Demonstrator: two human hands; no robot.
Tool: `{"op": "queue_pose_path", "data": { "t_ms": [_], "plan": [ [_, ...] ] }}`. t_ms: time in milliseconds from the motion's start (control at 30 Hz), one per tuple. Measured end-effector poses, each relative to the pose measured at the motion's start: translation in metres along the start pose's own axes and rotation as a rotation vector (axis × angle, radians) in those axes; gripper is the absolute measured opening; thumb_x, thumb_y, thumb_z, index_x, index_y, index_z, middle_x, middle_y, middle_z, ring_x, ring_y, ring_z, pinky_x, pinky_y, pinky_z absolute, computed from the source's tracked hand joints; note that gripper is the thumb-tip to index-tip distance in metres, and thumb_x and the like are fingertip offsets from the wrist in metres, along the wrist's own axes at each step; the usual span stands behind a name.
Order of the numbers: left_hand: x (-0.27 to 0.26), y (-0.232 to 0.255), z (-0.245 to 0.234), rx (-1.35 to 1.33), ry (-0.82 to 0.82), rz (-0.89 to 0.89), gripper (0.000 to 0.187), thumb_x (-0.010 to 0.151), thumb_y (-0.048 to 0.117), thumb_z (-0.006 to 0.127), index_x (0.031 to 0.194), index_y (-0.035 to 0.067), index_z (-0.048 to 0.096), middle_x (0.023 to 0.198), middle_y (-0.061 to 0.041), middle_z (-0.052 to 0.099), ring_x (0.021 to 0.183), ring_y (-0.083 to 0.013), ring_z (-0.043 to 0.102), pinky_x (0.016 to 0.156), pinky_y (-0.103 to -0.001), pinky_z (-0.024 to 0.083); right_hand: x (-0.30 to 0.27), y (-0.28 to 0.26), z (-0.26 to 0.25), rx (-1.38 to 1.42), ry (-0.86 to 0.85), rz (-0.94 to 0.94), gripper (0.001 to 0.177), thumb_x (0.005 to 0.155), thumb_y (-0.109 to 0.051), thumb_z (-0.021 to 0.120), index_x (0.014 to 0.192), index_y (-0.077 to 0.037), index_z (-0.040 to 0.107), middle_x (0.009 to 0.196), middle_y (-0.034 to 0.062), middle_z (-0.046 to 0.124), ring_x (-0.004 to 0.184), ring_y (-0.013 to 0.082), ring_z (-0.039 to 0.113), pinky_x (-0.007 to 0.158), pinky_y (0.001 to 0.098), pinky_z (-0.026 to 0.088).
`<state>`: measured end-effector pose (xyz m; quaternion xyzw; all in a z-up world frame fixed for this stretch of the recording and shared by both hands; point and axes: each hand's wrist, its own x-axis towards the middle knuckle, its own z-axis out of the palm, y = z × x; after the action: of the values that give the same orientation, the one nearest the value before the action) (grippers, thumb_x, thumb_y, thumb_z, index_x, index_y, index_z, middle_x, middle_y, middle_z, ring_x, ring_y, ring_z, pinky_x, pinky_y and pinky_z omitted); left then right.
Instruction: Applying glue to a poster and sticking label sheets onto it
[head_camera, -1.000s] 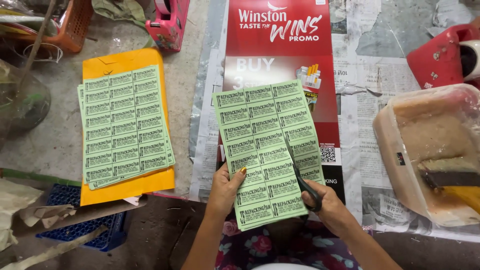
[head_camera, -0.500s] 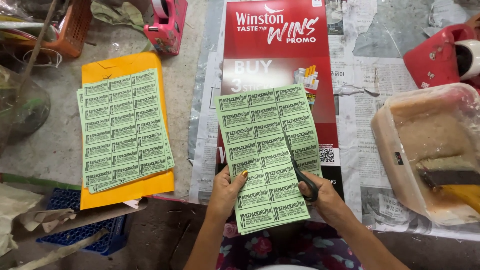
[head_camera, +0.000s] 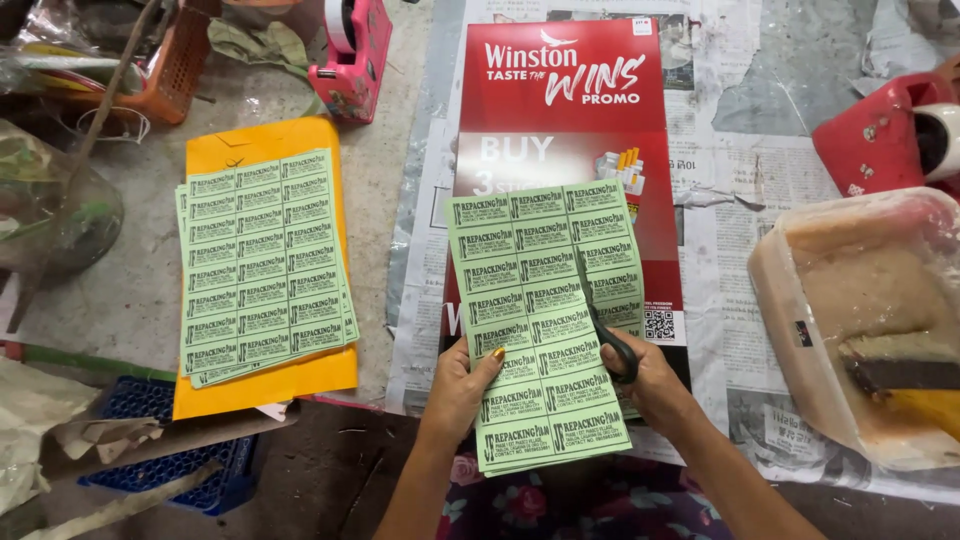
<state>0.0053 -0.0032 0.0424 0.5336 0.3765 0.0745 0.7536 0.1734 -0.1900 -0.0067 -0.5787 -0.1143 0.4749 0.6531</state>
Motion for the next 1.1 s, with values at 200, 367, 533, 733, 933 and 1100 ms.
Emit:
{"op": "queue_pose_path", "data": {
  "t_ms": [200, 367, 533, 733, 933, 1100],
  "plan": [
    [0.002, -0.005, 0.001, -0.11, -0.017, 0.266, 0.015, 0.094, 0.006, 0.069, 0.105, -0.004, 0.069, 0.084, -0.014, 0.074, 0.073, -0.0147, 0.063, 0.068, -0.038, 0.061, -0.01, -0.019, 0.026, 0.029, 0.068, -0.14, 0.039, 0.09, -0.031, 0.07, 0.111, 0.001, 0.074, 0.073, 0.0031, 0.056, 0.068, 0.011, 0.046, 0.061, 0.0244, 0.037],
    [-0.001, -0.002, 0.006, -0.123, -0.014, 0.253, 0.014, 0.094, 0.006, 0.069, 0.104, -0.004, 0.069, 0.082, -0.014, 0.074, 0.07, -0.0148, 0.063, 0.066, -0.038, 0.061, -0.004, 0.004, 0.012, 0.05, 0.118, -0.198, 0.025, 0.096, -0.021, 0.07, 0.105, 0.002, 0.076, 0.048, -0.0033, 0.04, 0.043, 0.002, 0.034, 0.043, 0.017, 0.027],
    [0.002, -0.003, 0.005, -0.143, 0.011, 0.227, 0.015, 0.092, 0.006, 0.071, 0.101, -0.005, 0.068, 0.078, -0.014, 0.072, 0.064, -0.0144, 0.064, 0.06, -0.035, 0.06, 0.001, 0.007, 0.01, 0.043, 0.138, -0.175, 0.018, 0.096, -0.02, 0.071, 0.09, -0.004, 0.073, 0.045, -0.0009, 0.042, 0.038, 0.0049, 0.036, 0.039, 0.0184, 0.028],
    [-0.001, 0.003, 0.011, -0.149, -0.017, 0.205, 0.013, 0.092, 0.005, 0.07, 0.1, -0.006, 0.068, 0.076, -0.015, 0.071, 0.063, -0.0143, 0.065, 0.058, -0.035, 0.06, 0.02, -0.004, 0.004, 0.037, 0.113, -0.221, 0.028, 0.099, -0.026, 0.07, 0.078, -0.008, 0.067, 0.045, -0.0013, 0.041, 0.039, 0.0045, 0.035, 0.04, 0.0171, 0.027],
    [0.002, -0.001, 0.01, -0.15, -0.032, 0.201, 0.014, 0.093, 0.006, 0.069, 0.1, -0.006, 0.067, 0.076, -0.016, 0.071, 0.063, -0.0146, 0.065, 0.058, -0.035, 0.06, 0.014, -0.01, 0.012, 0.071, 0.138, -0.229, 0.031, 0.1, -0.026, 0.071, 0.074, -0.01, 0.065, 0.054, -0.0044, 0.041, 0.053, 0.0037, 0.027, 0.046, 0.0186, 0.027],
    [0.003, 0.004, 0.011, -0.151, -0.034, 0.205, 0.014, 0.092, 0.005, 0.069, 0.1, -0.006, 0.067, 0.076, -0.016, 0.071, 0.063, -0.0147, 0.065, 0.058, -0.035, 0.06, 0.023, 0.015, -0.002, 0.061, 0.143, -0.229, 0.031, 0.1, -0.025, 0.069, 0.073, -0.012, 0.062, 0.05, -0.0046, 0.042, 0.046, 0.0018, 0.031, 0.043, 0.0171, 0.027]
  ]
}}
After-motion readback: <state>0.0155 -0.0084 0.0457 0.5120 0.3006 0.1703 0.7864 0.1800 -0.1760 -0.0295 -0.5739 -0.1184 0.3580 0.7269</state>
